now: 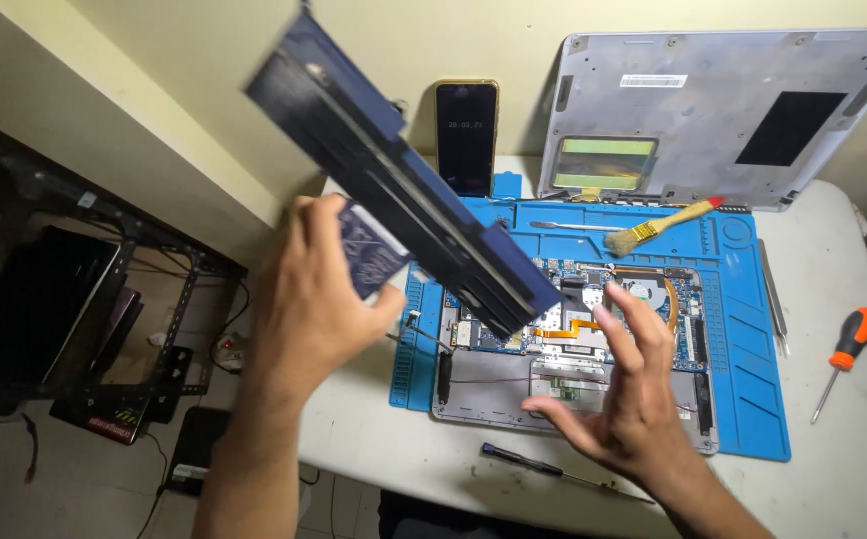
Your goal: Reconnecting internal ribbon cables and installing the battery into a laptop during a repair process.
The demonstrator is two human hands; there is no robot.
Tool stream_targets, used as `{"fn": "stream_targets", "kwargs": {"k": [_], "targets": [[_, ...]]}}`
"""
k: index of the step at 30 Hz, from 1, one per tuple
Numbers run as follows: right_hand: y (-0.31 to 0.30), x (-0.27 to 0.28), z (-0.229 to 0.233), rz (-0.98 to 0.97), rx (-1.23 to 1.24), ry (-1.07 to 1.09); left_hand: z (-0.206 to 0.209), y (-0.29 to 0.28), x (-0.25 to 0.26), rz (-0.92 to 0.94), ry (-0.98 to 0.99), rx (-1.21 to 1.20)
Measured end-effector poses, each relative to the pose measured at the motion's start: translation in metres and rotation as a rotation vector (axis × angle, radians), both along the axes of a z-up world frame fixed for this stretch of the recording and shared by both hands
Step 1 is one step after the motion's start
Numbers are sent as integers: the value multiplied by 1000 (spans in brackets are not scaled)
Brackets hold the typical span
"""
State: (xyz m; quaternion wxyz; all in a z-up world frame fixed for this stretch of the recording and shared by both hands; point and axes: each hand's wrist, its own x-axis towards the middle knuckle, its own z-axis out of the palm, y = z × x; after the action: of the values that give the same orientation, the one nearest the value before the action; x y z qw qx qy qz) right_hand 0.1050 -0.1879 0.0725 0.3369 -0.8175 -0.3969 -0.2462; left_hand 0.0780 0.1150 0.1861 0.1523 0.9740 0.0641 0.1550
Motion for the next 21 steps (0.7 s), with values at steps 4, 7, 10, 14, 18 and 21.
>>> {"fn": "stream_targets", "kwargs": {"k": [4,7,10,14,18,21], "targets": [[20,32,18,240,279,310,-51,-34,47,-71,92,-223],[26,64,12,37,498,329,-92,-42,81,-55,-77,-394],[25,94,15,-87,446,254,-115,-42,119,-44,-126,-509],[20,97,13,-138,493,325,-143,-40,163,11,-144,-667],[2,68,11,-194,410,260,-153,-36,183,44,-45,-780],[-20,45,-8,-241,382,244,-162,-31,193,41,-3,-749]]}}
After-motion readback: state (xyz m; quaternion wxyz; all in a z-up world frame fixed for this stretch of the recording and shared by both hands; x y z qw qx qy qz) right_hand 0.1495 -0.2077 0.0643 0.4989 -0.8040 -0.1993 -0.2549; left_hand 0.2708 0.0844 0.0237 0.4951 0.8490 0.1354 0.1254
